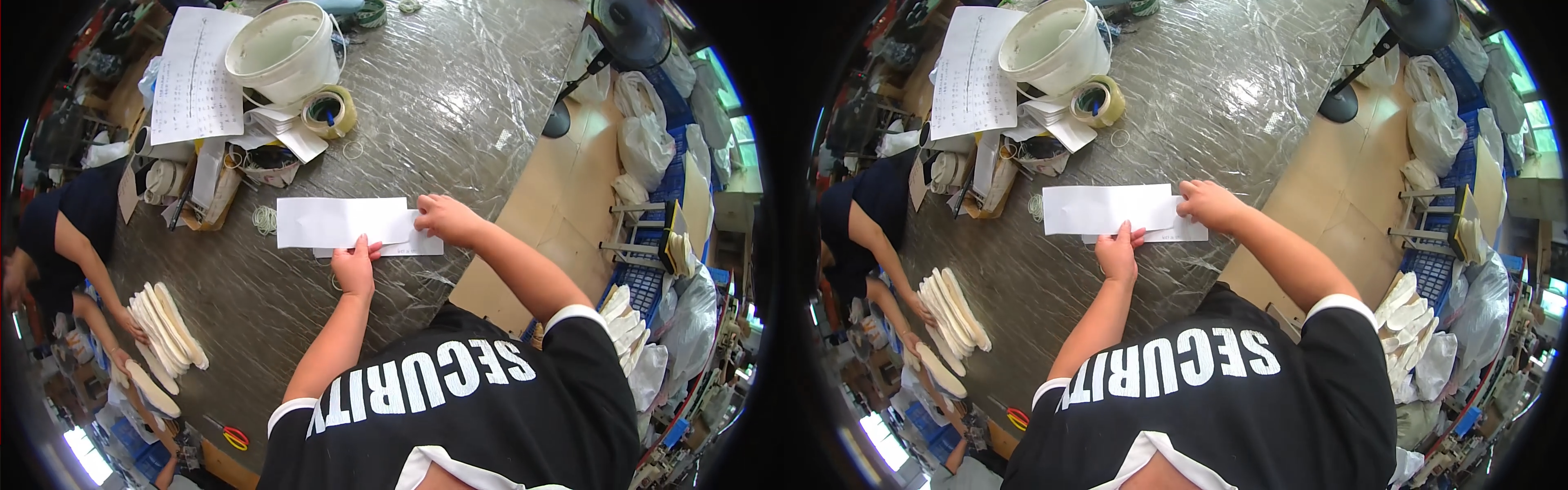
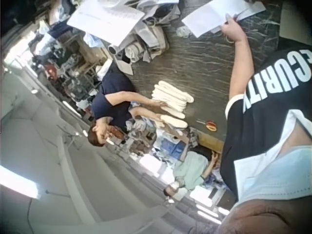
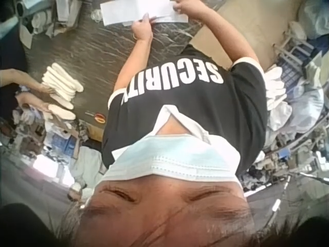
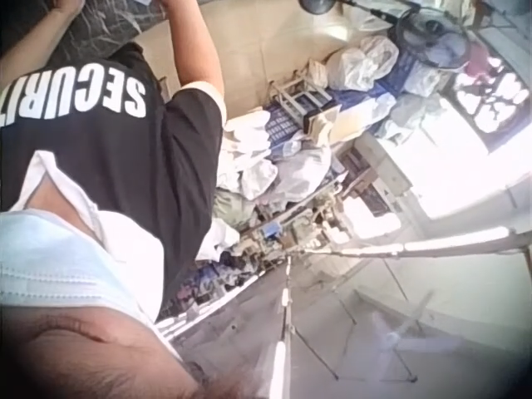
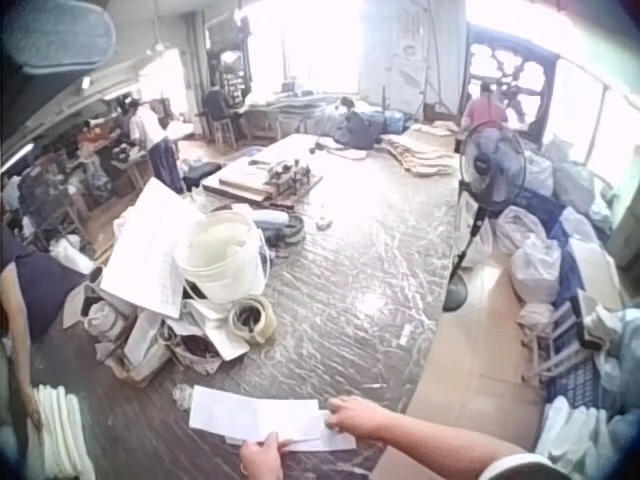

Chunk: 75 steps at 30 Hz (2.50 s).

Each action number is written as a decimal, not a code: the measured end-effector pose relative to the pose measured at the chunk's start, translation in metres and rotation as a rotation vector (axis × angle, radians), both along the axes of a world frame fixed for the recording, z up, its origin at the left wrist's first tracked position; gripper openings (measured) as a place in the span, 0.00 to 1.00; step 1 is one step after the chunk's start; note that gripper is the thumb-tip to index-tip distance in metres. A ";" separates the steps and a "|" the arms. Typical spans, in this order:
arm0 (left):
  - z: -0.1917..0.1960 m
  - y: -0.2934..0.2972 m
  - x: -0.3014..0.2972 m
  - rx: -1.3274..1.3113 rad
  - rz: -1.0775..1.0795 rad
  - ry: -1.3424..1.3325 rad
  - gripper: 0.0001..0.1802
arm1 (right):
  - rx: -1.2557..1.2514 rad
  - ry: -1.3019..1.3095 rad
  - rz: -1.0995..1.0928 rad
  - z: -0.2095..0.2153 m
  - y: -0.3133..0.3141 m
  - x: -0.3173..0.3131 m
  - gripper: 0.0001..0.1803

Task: Write a label, place materials in a bag, and sort stacks of shoe insoles.

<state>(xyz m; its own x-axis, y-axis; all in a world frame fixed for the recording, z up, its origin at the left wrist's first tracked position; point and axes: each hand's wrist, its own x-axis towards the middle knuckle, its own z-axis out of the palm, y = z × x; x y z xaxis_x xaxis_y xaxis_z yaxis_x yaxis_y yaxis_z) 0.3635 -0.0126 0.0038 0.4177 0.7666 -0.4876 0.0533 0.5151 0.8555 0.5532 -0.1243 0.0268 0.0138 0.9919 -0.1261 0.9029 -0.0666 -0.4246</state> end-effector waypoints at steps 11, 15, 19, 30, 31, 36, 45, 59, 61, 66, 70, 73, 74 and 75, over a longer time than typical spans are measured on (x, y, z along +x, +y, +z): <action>0.000 -0.021 -0.012 0.047 -0.061 0.070 0.10 | 0.242 -0.119 0.149 -0.025 -0.005 0.003 0.06; 0.006 -0.011 -0.009 0.055 -0.132 0.155 0.10 | 0.305 -0.107 0.218 -0.031 -0.005 0.005 0.07; 0.012 -0.005 0.004 0.103 -0.206 0.188 0.09 | 0.314 -0.057 0.194 -0.033 -0.008 0.006 0.07; -0.001 -0.001 0.044 0.075 -0.171 0.234 0.07 | 0.352 -0.045 0.236 -0.033 -0.009 0.010 0.07; -0.002 -0.002 0.044 0.124 -0.167 0.265 0.07 | 0.313 -0.105 0.277 -0.031 -0.008 0.010 0.07; -0.008 -0.003 0.046 0.157 -0.149 0.296 0.08 | 0.188 -0.241 0.345 -0.020 -0.002 0.009 0.04; -0.013 -0.006 0.048 0.197 -0.160 0.272 0.07 | 0.068 -0.099 0.261 -0.006 0.009 -0.028 0.07; -0.002 -0.010 0.051 0.375 -0.266 0.374 0.11 | 0.192 -0.007 0.059 -0.011 -0.017 -0.023 0.15; 0.000 -0.014 0.051 0.301 -0.200 0.380 0.11 | 0.316 0.004 0.049 -0.014 -0.022 -0.023 0.15; 0.001 -0.020 0.052 0.110 -0.093 0.307 0.11 | 0.332 0.050 0.020 -0.014 -0.024 -0.024 0.15; 0.003 -0.023 0.052 0.050 -0.076 0.275 0.11 | 0.236 0.009 -0.053 -0.011 -0.020 -0.028 0.16; 0.004 -0.022 0.046 0.097 -0.152 0.277 0.10 | 0.192 0.041 -0.067 -0.011 -0.018 -0.028 0.16; 0.005 -0.022 0.043 0.142 -0.266 0.205 0.09 | 0.232 0.057 -0.043 -0.012 -0.017 -0.028 0.16; 0.005 -0.019 0.041 0.162 -0.226 0.277 0.09 | 0.213 0.106 -0.042 -0.012 -0.016 -0.027 0.16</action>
